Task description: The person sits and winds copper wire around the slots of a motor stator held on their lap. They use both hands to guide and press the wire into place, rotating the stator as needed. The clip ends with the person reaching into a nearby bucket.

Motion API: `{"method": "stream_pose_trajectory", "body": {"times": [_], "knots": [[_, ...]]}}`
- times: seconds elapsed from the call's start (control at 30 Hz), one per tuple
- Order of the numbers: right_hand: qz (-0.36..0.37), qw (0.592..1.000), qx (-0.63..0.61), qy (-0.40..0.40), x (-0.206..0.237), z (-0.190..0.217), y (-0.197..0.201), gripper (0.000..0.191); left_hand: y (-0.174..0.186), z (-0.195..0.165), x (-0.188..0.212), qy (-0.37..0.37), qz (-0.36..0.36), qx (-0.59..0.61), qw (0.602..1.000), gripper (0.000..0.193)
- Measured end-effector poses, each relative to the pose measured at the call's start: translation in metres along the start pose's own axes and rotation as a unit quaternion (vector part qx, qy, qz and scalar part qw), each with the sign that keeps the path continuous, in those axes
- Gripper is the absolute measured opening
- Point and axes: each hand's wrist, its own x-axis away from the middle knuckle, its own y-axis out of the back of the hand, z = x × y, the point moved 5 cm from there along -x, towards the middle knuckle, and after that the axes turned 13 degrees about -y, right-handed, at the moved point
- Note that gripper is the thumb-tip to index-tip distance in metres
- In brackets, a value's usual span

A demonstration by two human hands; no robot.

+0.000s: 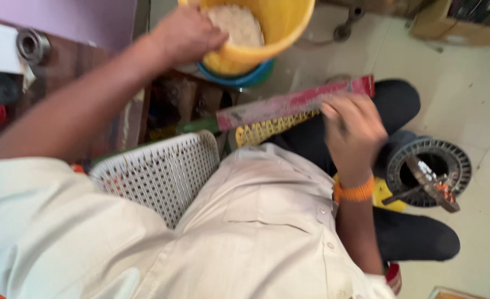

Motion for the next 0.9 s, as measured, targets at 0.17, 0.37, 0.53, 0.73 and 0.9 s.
{"method": "stream_pose_trajectory", "body": {"times": [0.17, 0.37, 0.53, 0.73, 0.9], "knots": [[0.176, 0.965, 0.076, 0.177, -0.097, 0.019, -0.139, 0.05, 0.038, -0.028, 0.011, 0.004, -0.013, -0.084, 0.996, 0.008], [0.213, 0.94, 0.131, 0.234, -0.096, -0.002, -0.205, 0.034, 0.05, -0.03, 0.032, 0.116, -0.098, -0.039, 0.988, 0.025], [0.153, 0.933, 0.174, 0.276, -0.081, -0.009, -0.21, 0.038, 0.023, -0.059, 0.037, 0.065, -0.047, -0.036, 0.996, 0.036], [0.122, 0.951, 0.165, 0.23, -0.079, -0.011, -0.195, 0.041, 0.005, -0.077, 0.035, 0.108, -0.014, -0.055, 0.993, 0.066], [0.137, 0.939, 0.2, 0.246, -0.071, -0.01, -0.195, 0.039, 0.002, -0.077, 0.021, 0.086, 0.037, -0.055, 0.994, 0.069]]}}
